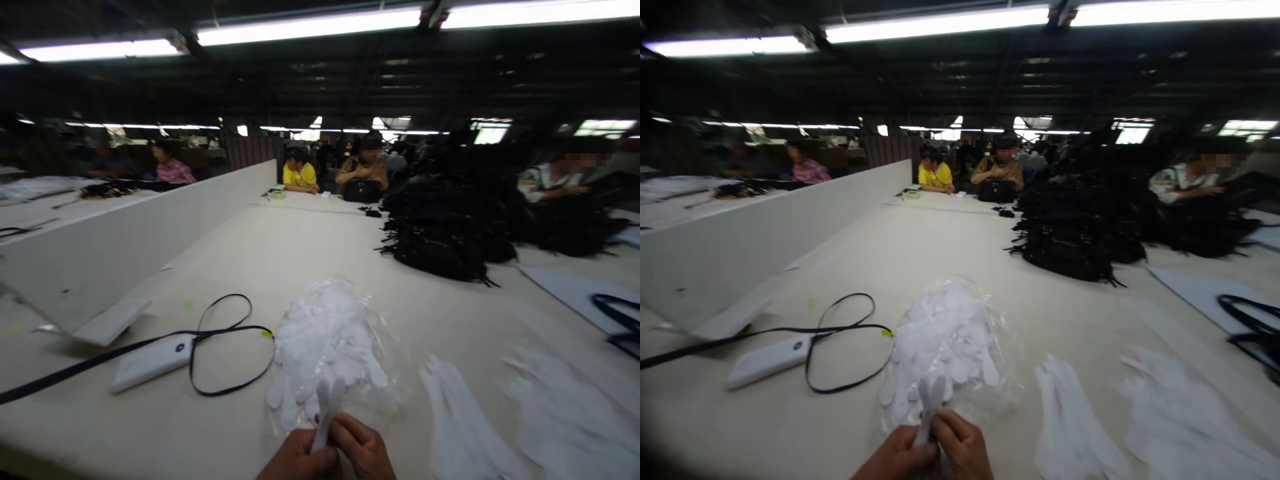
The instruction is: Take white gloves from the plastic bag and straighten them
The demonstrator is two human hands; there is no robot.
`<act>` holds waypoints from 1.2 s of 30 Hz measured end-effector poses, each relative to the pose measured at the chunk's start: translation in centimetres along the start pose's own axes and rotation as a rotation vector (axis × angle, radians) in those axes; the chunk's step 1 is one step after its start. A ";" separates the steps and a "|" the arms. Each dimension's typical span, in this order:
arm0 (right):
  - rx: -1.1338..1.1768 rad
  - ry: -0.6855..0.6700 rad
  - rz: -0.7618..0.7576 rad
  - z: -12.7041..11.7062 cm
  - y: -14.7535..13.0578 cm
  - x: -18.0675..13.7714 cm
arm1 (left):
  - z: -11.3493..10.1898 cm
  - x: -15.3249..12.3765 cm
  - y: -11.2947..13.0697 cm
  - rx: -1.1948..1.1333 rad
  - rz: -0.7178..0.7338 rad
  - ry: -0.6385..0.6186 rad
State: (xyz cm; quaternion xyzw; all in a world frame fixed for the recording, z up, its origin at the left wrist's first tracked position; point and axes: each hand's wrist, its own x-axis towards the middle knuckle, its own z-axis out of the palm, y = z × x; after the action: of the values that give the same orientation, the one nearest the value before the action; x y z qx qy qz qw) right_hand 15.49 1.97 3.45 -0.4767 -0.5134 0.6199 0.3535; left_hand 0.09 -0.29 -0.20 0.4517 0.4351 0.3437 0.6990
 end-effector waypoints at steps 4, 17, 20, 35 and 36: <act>0.044 0.020 0.007 0.4 0.6 -1.5 | 0.1 -0.2 -1.1 0.193 0.001 -0.015; -0.007 0.461 -0.065 -11.3 1.0 -2.4 | -2.6 -0.5 1.2 0.402 -0.040 0.036; -0.154 0.584 0.013 -17.4 2.0 -1.9 | -4.0 0.1 1.7 0.448 -0.051 0.163; -0.878 0.583 -0.416 -13.7 -3.0 -1.6 | -6.5 2.5 0.4 1.091 0.311 0.354; -0.859 0.472 -0.485 -12.1 -3.2 -0.9 | -6.7 2.8 0.5 1.146 0.332 0.356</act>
State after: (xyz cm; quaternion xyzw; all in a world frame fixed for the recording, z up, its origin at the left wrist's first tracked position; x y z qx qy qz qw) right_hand 27.11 5.46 6.57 -0.5724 -0.7223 0.1313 0.3653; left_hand -5.05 4.52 -1.99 0.7525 0.5841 0.2298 0.1993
